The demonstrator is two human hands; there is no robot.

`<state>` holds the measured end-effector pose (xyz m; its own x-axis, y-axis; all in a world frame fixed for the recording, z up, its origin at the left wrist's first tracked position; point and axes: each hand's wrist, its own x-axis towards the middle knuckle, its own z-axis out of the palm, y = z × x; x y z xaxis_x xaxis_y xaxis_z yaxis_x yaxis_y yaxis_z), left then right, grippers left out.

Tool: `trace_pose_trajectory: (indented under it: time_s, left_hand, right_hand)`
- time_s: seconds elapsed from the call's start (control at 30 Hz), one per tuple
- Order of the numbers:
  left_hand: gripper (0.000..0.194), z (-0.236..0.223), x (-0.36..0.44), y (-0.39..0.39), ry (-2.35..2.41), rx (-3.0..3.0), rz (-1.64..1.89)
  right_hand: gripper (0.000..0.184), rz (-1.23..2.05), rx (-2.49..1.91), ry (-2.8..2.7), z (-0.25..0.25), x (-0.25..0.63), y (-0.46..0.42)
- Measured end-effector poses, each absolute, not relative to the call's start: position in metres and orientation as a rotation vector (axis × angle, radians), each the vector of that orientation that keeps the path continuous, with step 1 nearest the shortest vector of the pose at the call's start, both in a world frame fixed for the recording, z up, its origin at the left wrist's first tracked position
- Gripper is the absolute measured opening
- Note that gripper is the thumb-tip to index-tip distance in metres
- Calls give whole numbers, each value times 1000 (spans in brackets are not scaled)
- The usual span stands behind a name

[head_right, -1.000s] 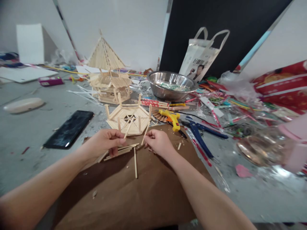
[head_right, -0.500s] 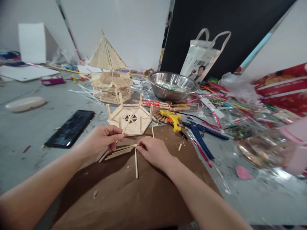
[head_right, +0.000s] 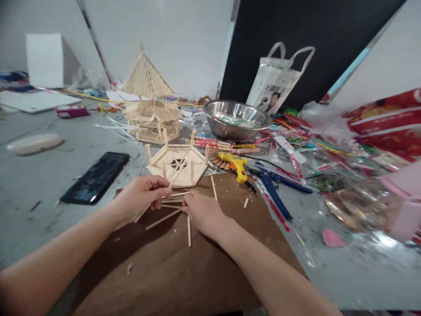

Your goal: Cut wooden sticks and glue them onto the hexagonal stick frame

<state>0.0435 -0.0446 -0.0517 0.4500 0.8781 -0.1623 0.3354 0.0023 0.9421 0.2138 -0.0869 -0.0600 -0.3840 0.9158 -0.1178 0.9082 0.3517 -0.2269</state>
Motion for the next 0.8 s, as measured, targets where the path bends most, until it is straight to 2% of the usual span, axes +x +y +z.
trace_pose_trajectory:
  time_s: [0.2, 0.53, 0.67, 0.8]
  left_hand:
    - [17, -51, 43, -43, 1116, 1594, 634]
    - [18, -55, 43, -43, 1142, 1666, 630]
    - [20, -53, 43, -44, 1139, 1640, 666]
    - [22, -51, 45, -46, 1118, 1562, 640]
  right_hand:
    - [20, 325, -1686, -2496, -62, 214, -86]
    - [16, 215, -1780, -2514, -65, 213, -81]
    - [18, 317, -1840, -2275, -60, 225, -79]
    - [25, 613, -1640, -1924, -59, 234, -79]
